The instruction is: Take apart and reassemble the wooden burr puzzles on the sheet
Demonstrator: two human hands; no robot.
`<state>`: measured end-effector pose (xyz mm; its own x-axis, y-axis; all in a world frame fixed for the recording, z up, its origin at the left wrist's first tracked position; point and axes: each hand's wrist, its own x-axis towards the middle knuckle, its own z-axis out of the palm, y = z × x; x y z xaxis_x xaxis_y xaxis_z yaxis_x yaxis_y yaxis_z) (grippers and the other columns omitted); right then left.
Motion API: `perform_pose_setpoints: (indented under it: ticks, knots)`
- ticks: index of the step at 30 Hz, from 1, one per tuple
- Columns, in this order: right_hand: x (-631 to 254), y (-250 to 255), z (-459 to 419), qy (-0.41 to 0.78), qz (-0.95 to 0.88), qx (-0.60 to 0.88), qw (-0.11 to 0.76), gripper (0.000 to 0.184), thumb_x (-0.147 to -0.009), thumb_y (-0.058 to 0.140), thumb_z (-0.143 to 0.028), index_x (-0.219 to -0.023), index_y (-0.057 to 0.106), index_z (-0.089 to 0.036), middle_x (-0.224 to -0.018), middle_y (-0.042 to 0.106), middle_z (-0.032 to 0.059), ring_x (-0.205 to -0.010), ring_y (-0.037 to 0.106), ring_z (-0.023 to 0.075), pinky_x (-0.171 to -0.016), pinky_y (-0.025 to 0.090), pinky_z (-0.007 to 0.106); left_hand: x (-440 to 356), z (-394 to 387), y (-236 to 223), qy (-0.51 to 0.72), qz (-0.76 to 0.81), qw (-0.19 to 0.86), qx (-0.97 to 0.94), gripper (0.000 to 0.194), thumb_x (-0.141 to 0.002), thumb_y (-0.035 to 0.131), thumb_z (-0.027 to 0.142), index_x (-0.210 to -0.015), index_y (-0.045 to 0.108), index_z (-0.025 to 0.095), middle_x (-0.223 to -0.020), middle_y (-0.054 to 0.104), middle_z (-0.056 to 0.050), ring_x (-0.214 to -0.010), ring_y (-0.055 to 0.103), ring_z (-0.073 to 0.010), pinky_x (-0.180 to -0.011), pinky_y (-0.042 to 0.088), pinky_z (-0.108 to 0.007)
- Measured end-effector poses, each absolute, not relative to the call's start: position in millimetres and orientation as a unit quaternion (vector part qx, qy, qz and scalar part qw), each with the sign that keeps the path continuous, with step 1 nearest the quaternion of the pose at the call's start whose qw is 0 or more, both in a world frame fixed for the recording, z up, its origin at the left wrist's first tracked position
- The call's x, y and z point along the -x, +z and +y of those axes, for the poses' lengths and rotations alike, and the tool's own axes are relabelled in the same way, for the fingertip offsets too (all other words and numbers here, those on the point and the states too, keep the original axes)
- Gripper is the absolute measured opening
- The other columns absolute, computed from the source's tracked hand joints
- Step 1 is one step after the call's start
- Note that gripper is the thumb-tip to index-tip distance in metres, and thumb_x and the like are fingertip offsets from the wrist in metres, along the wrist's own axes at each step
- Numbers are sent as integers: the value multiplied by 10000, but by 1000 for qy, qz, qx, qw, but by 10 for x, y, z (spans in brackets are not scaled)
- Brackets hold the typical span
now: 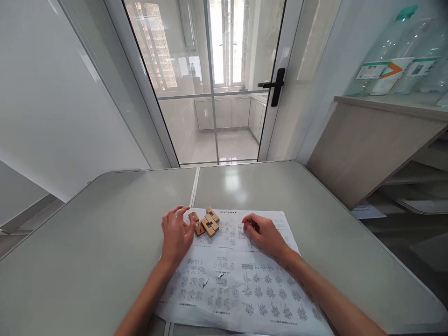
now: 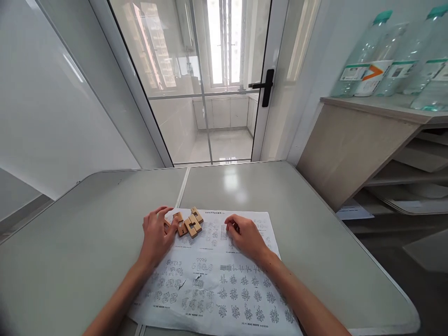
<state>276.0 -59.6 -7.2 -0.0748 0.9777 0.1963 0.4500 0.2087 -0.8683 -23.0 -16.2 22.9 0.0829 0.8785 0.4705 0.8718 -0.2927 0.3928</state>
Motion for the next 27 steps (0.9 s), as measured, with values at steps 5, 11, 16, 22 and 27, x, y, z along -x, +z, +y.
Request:
perform_pose_setpoints:
  ticks: [5, 11, 16, 22, 27]
  knots:
    - [-2767, -83, -587, 317, -663, 540, 410, 182, -963, 525, -287, -967, 697, -228, -831, 735, 26, -626, 567, 171, -587, 438, 298, 398, -15, 2, 280, 635, 31, -719, 553, -964, 557, 559, -1374, 591, 190, -1464, 548, -186, -1408, 453, -392, -1162, 384, -596]
    - [-2769, -93, -579, 318, -664, 540, 407, 177, -944, 524, -263, -971, 695, -225, -832, 735, 21, -640, 568, 170, -602, 443, 298, 484, 71, -96, 255, 633, 51, -729, 572, -964, 531, 547, -1398, 549, 175, -1531, 545, -184, -1445, 481, -379, -1195, 385, -571]
    - [-2762, -76, -577, 312, -669, 535, 410, 157, -926, 532, -234, -954, 686, -221, -792, 712, 7, -642, 565, 168, -612, 439, 295, 603, -11, -84, 213, 619, 75, -752, 587, -995, 447, 519, -1448, 510, 151, -1622, 472, -181, -1556, 363, -369, -1247, 336, -575]
    - [-2757, -80, -568, 315, -669, 526, 420, 170, -931, 514, -213, -953, 683, -219, -796, 710, 3, -655, 562, 165, -641, 435, 295, 717, -322, -162, 171, 609, 50, -773, 630, -1041, 364, 493, -1567, 422, 152, -1694, 382, -149, -1612, 255, -353, -1290, 258, -594]
    - [-2752, -62, -574, 320, -668, 531, 413, 174, -943, 509, -224, -940, 683, -219, -790, 704, 4, -653, 560, 166, -639, 430, 295, 720, -694, -309, 140, 598, -4, -789, 637, -1077, 318, 482, -1617, 384, 149, -1732, 307, -123, -1633, 182, -353, -1306, 210, -615]
